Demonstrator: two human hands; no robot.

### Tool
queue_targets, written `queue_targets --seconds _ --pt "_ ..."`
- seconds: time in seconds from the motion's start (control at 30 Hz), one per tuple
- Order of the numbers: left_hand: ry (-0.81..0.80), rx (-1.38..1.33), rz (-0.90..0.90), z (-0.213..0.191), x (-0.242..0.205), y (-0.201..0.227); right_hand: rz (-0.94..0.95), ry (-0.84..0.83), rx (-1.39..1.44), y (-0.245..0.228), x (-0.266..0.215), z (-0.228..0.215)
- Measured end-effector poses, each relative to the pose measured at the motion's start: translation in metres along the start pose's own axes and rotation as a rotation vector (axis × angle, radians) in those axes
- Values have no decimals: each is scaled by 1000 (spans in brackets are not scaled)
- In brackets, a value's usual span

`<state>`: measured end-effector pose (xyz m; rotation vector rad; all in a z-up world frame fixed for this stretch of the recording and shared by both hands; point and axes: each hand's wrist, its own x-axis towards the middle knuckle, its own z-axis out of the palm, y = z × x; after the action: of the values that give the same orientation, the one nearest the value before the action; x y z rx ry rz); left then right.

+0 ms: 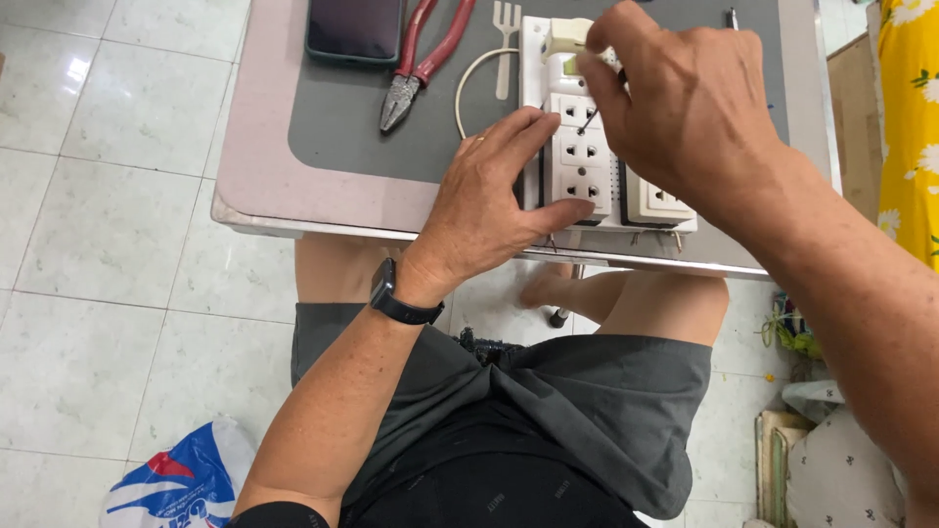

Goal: The person uses a screwdriver to tighten screws on a black electrical component and then on a white power strip. They manipulate the components and tools on a table with a grey mat.

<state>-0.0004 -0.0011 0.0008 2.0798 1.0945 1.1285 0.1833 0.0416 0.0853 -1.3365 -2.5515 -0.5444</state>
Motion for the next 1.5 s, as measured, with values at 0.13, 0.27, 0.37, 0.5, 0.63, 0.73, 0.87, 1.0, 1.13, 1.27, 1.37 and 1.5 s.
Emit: queue_targets --seconds 0.13,0.27,0.37,0.5,0.63,0.73,0.87,1.0,1.13,1.27,1.37,1.5 --pt "-7 22 -9 0 0 -1 -77 -37 248 -5 5 -10" --pt "-12 26 -12 1 0 -4 58 -231 318 -10 11 -30" --pt "-23 29 3 3 1 -6 31 -128 186 4 2 -13" --pt "-51 98 64 5 0 -10 -45 -57 229 -1 4 -17" --pt "-58 106 48 7 -1 -13 -10 -243 318 -5 11 -33" --pt "-71 97 36 4 1 -9 -29 -89 147 2 6 -16" --pt "-62 92 52 2 1 -4 -95 59 248 6 3 -11" --pt "-92 99 35 3 0 -8 -49 -198 298 2 10 -24" --pt "-106 98 0 3 0 -7 -78 -211 326 8 9 -27" --pt "-70 72 42 1 2 -3 -51 -118 291 5 1 -9" --pt "-81 94 33 2 -1 -7 -115 184 -28 11 -6 12" --pt "-87 95 45 4 0 -9 -131 -17 242 2 9 -12"
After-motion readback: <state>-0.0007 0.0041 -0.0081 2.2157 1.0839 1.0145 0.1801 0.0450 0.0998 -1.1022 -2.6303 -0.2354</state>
